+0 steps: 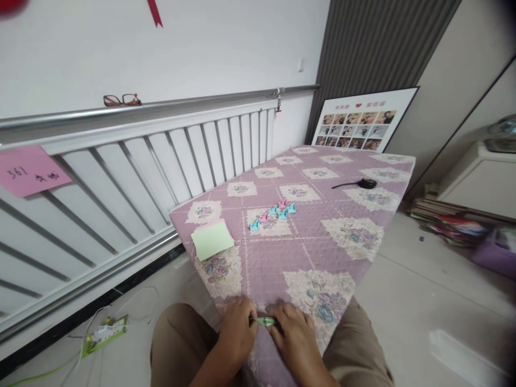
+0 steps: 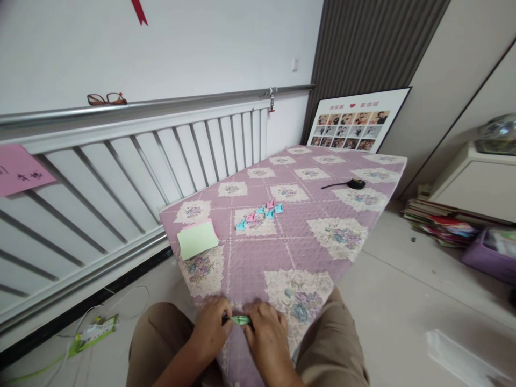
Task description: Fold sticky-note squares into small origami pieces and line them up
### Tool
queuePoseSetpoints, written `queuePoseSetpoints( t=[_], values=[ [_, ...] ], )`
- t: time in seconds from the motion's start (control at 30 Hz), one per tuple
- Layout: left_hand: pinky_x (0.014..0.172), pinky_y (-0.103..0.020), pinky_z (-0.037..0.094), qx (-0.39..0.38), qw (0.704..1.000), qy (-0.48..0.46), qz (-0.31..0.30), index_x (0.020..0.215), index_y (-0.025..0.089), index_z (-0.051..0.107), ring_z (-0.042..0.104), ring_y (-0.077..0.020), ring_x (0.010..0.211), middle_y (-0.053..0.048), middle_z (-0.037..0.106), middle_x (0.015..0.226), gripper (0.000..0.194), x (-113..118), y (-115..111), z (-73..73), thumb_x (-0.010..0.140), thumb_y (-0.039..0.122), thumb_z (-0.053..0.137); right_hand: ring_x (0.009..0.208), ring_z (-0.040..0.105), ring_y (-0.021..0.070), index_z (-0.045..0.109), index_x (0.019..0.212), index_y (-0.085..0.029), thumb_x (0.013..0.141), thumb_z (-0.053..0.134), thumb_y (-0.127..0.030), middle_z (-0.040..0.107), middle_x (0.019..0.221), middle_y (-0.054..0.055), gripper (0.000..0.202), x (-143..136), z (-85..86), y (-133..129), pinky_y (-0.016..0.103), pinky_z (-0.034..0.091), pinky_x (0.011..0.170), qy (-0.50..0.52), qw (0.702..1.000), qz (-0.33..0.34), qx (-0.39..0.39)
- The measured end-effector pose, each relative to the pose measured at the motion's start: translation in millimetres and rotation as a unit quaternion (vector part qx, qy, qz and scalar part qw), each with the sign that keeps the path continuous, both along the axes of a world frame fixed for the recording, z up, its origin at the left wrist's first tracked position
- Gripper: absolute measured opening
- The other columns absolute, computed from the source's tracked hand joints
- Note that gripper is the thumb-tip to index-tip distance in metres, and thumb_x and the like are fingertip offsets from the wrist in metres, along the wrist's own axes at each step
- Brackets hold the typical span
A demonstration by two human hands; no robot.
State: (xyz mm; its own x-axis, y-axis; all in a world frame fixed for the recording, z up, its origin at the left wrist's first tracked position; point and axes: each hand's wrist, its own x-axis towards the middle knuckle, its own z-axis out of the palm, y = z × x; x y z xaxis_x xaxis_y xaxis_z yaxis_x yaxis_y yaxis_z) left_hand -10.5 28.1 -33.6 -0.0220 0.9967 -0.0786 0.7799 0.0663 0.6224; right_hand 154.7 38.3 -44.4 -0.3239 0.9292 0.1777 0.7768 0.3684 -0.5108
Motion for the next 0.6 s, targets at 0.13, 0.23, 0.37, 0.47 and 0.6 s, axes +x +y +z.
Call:
queuePoseSetpoints(
  t=[0.13, 0.23, 0.37, 0.47, 0.6],
  values=[
    [0.065, -0.025, 0.032, -0.008, 0.995, -0.096, 0.005, 0.073, 0.019, 0.052, 0.047, -0.0144, 0.07, 0.002, 0.054, 0.071, 0.013, 1, -5, -4.0, 0.068, 0.007, 0.052, 0.084, 0.056, 0.0204, 0.06, 0.073, -0.023, 0.084, 0.057, -0.023, 0.062, 0.08, -0.001, 0.011, 3, 7.7, 1, 0.036, 0.031, 0.078, 0.026, 0.997, 0.045, -0.048],
    [0.064, -0.024, 0.033, -0.016, 0.982, -0.188, -0.021, 0.075, 0.018, 0.055, 0.047, -0.0133, 0.069, 0.003, 0.054, 0.072, 0.009, 1, -10, 1.0, 0.07, 0.011, 0.053, 0.08, 0.055, 0.0186, 0.056, 0.068, -0.021, 0.086, 0.056, -0.025, 0.06, 0.076, -0.001, 0.018, 5, 15.9, 1, 0.034, 0.033, 0.077, 0.064, 0.993, 0.075, -0.059],
    [0.062, -0.024, 0.032, 0.006, 0.97, -0.241, -0.005, 0.063, 0.018, 0.051, 0.043, -0.0129, 0.066, 0.003, 0.048, 0.065, 0.011, 1, -16, 14.9, 0.072, 0.02, 0.056, 0.076, 0.055, 0.0187, 0.056, 0.067, -0.021, 0.086, 0.055, -0.03, 0.058, 0.072, 0.0, 0.021, 8, 28.8, 0, 0.032, 0.036, 0.073, 0.133, 0.984, 0.087, -0.082],
    [0.057, -0.024, 0.03, -0.011, 0.959, -0.283, 0.009, 0.059, 0.019, 0.045, 0.039, -0.0118, 0.06, 0.005, 0.042, 0.06, 0.015, 2, -18, 25.1, 0.071, 0.022, 0.055, 0.074, 0.055, 0.0181, 0.057, 0.069, -0.021, 0.085, 0.053, -0.033, 0.057, 0.072, 0.0, 0.021, 11, 37.8, 0, 0.03, 0.039, 0.069, 0.201, 0.968, 0.086, -0.12],
    [0.058, -0.024, 0.031, -0.019, 0.956, -0.293, 0.007, 0.064, 0.017, 0.054, 0.041, -0.0121, 0.061, 0.004, 0.047, 0.062, 0.008, 4, -20, 37.9, 0.068, 0.022, 0.058, 0.07, 0.055, 0.0173, 0.054, 0.065, -0.021, 0.083, 0.052, -0.034, 0.055, 0.068, 0.0, 0.023, 12, 45.0, -3, 0.028, 0.041, 0.066, 0.24, 0.957, 0.079, -0.14]
  ],
)
